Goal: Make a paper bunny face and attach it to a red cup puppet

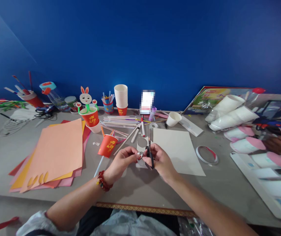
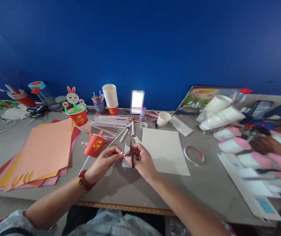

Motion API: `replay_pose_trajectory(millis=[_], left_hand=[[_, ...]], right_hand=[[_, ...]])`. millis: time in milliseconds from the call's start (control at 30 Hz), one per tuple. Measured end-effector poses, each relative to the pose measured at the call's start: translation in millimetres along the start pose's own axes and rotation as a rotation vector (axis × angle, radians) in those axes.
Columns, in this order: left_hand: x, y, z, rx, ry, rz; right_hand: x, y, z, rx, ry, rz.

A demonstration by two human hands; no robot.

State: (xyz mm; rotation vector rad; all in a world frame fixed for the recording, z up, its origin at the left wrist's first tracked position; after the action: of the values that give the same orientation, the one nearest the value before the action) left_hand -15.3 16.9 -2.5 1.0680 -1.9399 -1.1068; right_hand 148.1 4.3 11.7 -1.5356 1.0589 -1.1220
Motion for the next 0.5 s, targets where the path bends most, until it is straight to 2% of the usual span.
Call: replay_pose_trajectory(millis=[200,500], left_hand=[[2.2,-1.2,-0.4,0.001,-0.019,0.019],[-1.4,-4.3,0.6,-0.026,-0.012,0.019]], right_hand=[[-7.7,1.1,-5.8,-0.012,0.029,0.05],[-10.8,5.6,-2.4,-0.016,0.033,0.097]])
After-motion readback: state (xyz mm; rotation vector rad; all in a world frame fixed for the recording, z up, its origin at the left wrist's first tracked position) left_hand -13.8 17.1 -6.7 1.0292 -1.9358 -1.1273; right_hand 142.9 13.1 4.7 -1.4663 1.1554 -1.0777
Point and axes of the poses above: each hand's wrist, its own x-axis away from the middle knuckle, its own z-axis out of the back of the hand, y = z × x, the point moved 3 cm from there along -x, towards the middle knuckle, and after that the axes turned 4 degrees about -y, right-handed, at the moved point
